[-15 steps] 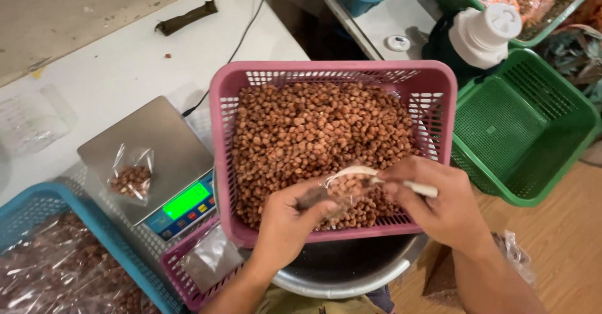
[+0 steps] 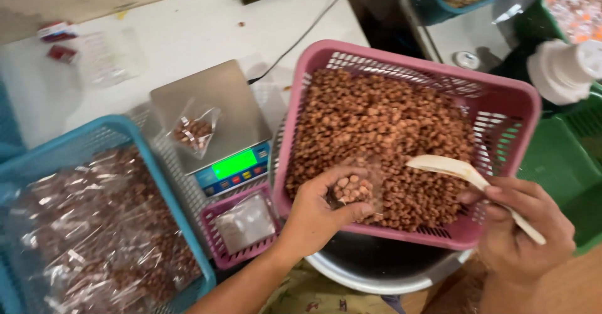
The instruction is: Scooping peanuts from a large basket into small plastic bags and weighing them on a digital scale for packaging.
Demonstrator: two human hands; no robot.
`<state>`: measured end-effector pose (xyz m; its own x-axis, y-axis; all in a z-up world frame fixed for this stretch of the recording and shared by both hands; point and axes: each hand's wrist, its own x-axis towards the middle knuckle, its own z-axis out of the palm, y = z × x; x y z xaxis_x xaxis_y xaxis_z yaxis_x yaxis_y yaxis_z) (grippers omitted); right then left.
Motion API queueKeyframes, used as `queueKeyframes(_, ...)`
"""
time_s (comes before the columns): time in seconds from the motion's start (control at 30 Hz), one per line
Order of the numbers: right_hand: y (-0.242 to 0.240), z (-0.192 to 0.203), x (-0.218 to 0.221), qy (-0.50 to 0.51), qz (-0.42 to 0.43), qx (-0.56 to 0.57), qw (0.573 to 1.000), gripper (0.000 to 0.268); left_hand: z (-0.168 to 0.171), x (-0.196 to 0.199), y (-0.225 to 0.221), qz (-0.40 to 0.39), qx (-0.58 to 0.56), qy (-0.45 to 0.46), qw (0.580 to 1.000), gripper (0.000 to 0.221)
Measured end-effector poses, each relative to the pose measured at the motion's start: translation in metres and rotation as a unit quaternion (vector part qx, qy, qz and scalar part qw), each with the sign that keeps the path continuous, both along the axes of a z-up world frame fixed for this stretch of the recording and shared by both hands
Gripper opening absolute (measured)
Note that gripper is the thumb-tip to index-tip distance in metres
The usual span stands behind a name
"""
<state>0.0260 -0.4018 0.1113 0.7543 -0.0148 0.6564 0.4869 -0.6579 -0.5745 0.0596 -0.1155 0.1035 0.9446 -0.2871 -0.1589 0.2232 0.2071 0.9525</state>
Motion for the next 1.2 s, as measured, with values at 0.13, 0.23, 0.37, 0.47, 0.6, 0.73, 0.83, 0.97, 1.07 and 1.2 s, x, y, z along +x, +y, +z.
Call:
queueKeyframes(0.13,0.002,-0.010,-0.007,0.073,-0.009,0.077,0.994,0.026,-0.012,-0.008,0.021,0.006,0.014,0.026,1.000,0.028)
queueKeyframes(0.23,-0.014,-0.028,-0.012,0.049,-0.026,0.046,0.997,0.025,-0.023,-0.015,0.034,0.043,0.045,0.006,0.998,0.036)
queueKeyframes(0.37,-0.023,-0.040,-0.023,0.159,-0.044,0.065,0.984,0.021,-0.026,-0.019,0.069,0.090,0.025,-0.013,0.996,0.022)
queueKeyframes(0.47,-0.090,-0.103,-0.016,0.196,-0.033,0.102,0.975,0.023,-0.069,0.024,0.127,0.165,0.283,-0.183,0.927,0.020)
queueKeyframes(0.6,-0.165,-0.165,-0.018,0.221,-0.028,0.131,0.966,0.040,-0.054,0.104,0.201,0.182,0.514,-0.123,0.829,0.045)
queueKeyframes(0.73,-0.105,-0.109,-0.038,0.248,-0.080,0.079,0.962,0.042,-0.111,0.139,0.248,0.072,0.527,-0.104,0.840,0.067)
queueKeyframes(0.83,-0.084,-0.090,-0.044,0.266,-0.123,0.038,0.955,0.039,-0.110,0.130,0.248,0.141,0.470,-0.117,0.864,0.035)
queueKeyframes(0.97,-0.062,-0.072,-0.040,0.262,-0.129,0.021,0.956,0.032,-0.103,0.117,0.251,0.266,0.376,-0.275,0.844,0.025)
queueKeyframes(1.07,-0.092,-0.106,-0.033,0.265,-0.120,0.062,0.955,0.031,-0.084,0.103,0.265,0.360,0.396,-0.383,0.753,0.008)
queueKeyframes(1.2,-0.110,-0.123,-0.031,0.287,-0.074,0.117,0.948,0.031,-0.016,0.038,0.286,0.308,0.456,-0.378,0.744,0.028)
